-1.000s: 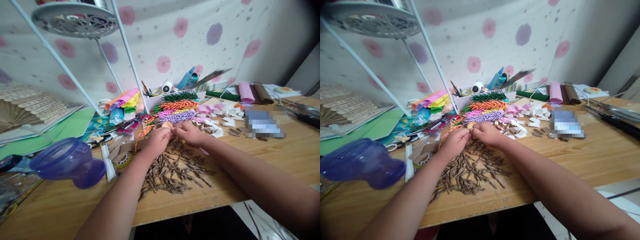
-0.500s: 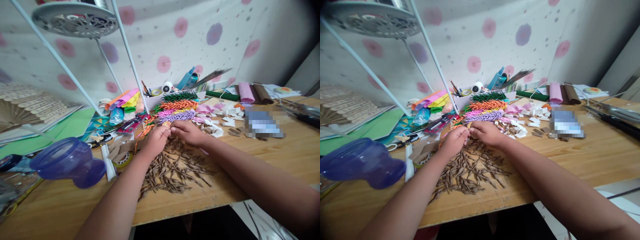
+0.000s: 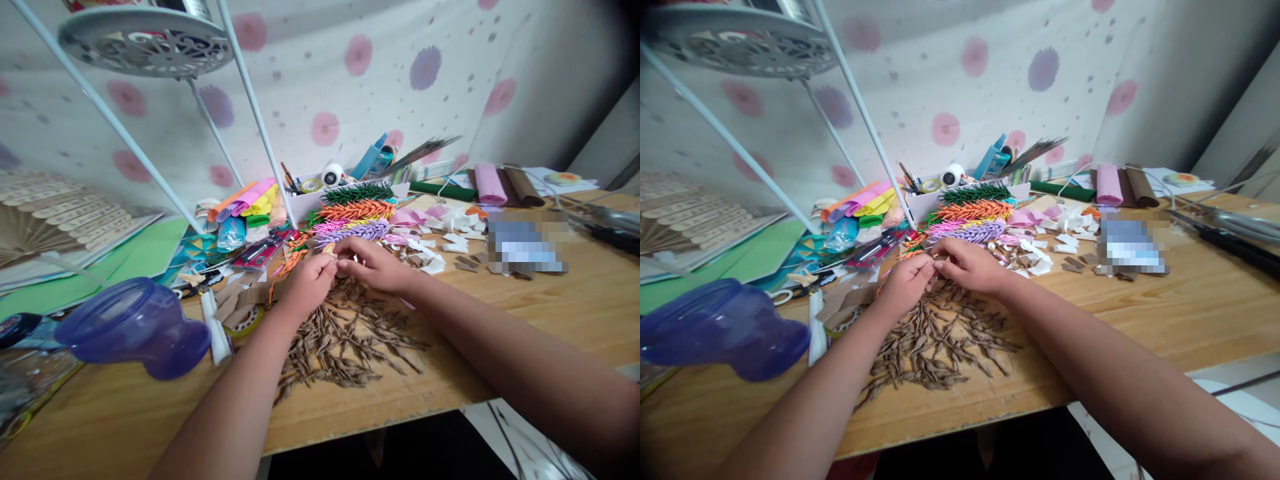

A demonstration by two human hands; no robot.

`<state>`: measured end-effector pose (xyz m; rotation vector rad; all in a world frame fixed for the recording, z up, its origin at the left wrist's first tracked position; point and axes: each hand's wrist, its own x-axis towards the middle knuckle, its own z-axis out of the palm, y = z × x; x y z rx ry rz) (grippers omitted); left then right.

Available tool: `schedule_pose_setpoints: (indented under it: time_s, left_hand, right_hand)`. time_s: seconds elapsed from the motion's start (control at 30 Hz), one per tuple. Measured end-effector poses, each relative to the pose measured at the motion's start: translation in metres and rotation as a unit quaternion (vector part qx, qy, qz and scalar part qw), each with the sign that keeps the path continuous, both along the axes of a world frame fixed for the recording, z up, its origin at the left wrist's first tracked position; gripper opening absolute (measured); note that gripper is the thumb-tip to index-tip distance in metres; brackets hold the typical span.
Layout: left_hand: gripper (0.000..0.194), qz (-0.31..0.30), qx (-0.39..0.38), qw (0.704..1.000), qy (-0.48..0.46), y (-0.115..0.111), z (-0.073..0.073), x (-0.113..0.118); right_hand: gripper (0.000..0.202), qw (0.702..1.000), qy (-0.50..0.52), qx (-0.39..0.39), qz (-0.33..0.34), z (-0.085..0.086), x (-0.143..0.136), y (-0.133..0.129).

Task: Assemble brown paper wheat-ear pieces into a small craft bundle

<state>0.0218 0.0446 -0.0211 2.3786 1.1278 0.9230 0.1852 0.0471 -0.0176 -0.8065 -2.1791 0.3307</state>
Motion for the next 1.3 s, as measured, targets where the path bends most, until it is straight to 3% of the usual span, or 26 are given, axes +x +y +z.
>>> schedule_pose_setpoints:
  time_s: [0.13, 0.37, 0.53, 0.7, 0.77, 0.87, 0.97, 1.13, 1.3]
  left_hand:
    - [0.029, 0.011, -0.007, 1.000, 0.013, 0.000, -0.001, 0.000]
    - [0.028, 0.000, 0.016, 0.997, 0.072, -0.004, 0.004, 0.005]
    - [0.028, -0.005, -0.011, 1.000, 0.028, -0.004, 0.003, 0.004]
    - [0.029, -0.027, -0.096, 0.993, -0.070, -0.002, 0.000, 0.001]
    - [0.027, -0.046, -0.156, 0.981, -0.109, -0.001, -0.001, 0.001]
    - [0.026, -0.078, -0.236, 0.957, -0.147, 0.000, 0.000, 0.002]
    - [0.025, -0.087, -0.246, 0.953, -0.157, 0.001, -0.001, 0.002]
    - [0.027, -0.083, -0.186, 0.975, -0.090, 0.003, -0.004, 0.001]
    - [0.026, -0.076, -0.212, 0.966, -0.129, 0.003, -0.004, 0.001]
  right_hand:
    - [0.016, 0.998, -0.036, 0.006, -0.042, 0.002, -0.002, -0.001]
    - [0.032, 0.982, -0.080, -0.034, -0.166, 0.003, -0.008, -0.001]
    - [0.035, 0.991, -0.047, -0.075, -0.100, 0.003, -0.003, -0.001]
    - [0.023, 1.000, -0.014, 0.012, 0.006, 0.005, 0.003, 0.001]
    - [0.016, 0.997, -0.051, 0.061, 0.015, 0.006, 0.004, 0.002]
    - [0.013, 0.991, -0.093, 0.092, -0.022, 0.006, 0.004, 0.003]
    - [0.015, 0.991, -0.109, 0.051, -0.064, 0.006, 0.002, 0.002]
    - [0.031, 0.987, -0.101, -0.044, -0.114, 0.006, -0.003, -0.001]
    - [0.029, 0.997, -0.003, -0.081, -0.015, 0.001, 0.002, 0.005]
